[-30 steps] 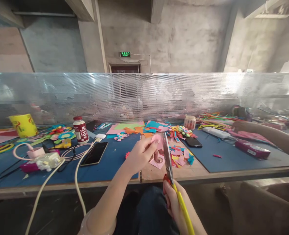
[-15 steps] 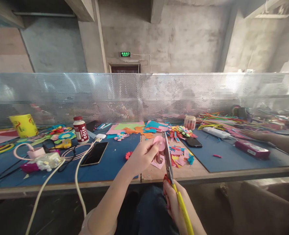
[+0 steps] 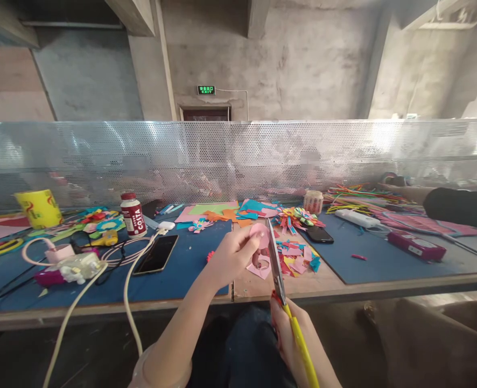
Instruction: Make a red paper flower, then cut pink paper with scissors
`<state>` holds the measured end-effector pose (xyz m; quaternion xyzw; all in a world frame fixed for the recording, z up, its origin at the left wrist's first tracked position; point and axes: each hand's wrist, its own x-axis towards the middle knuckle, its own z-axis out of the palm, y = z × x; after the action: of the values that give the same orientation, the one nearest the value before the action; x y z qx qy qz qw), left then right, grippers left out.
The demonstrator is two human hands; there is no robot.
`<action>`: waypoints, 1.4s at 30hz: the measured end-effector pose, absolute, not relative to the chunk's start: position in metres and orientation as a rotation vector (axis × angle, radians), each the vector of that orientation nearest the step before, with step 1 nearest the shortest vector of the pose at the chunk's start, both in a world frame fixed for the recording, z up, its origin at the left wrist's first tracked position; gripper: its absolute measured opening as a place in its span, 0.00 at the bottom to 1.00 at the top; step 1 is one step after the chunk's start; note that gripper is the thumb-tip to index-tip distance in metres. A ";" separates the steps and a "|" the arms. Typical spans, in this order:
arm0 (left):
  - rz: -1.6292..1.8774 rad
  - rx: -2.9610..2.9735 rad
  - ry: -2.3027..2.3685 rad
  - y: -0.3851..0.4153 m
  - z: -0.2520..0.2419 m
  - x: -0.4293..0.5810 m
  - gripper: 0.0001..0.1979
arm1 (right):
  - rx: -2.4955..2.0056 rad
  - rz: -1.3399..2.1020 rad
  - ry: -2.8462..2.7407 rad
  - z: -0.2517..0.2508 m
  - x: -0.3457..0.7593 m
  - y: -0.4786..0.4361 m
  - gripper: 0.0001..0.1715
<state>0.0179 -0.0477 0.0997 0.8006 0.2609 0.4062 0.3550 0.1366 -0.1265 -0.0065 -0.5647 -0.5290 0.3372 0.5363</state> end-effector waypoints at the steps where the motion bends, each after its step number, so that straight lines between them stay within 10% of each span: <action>1: 1.053 2.063 0.679 -0.047 0.099 0.018 0.14 | -1.344 0.798 -1.252 -0.007 0.136 -0.127 0.23; 42: 1.125 2.002 0.684 -0.038 0.098 0.013 0.14 | -1.421 0.741 -1.298 0.000 0.135 -0.135 0.23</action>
<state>0.0135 -0.0384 0.0978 0.7781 0.2660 0.4372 0.3643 0.1346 -0.1347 -0.0002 -0.5910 -0.5401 0.3083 0.5138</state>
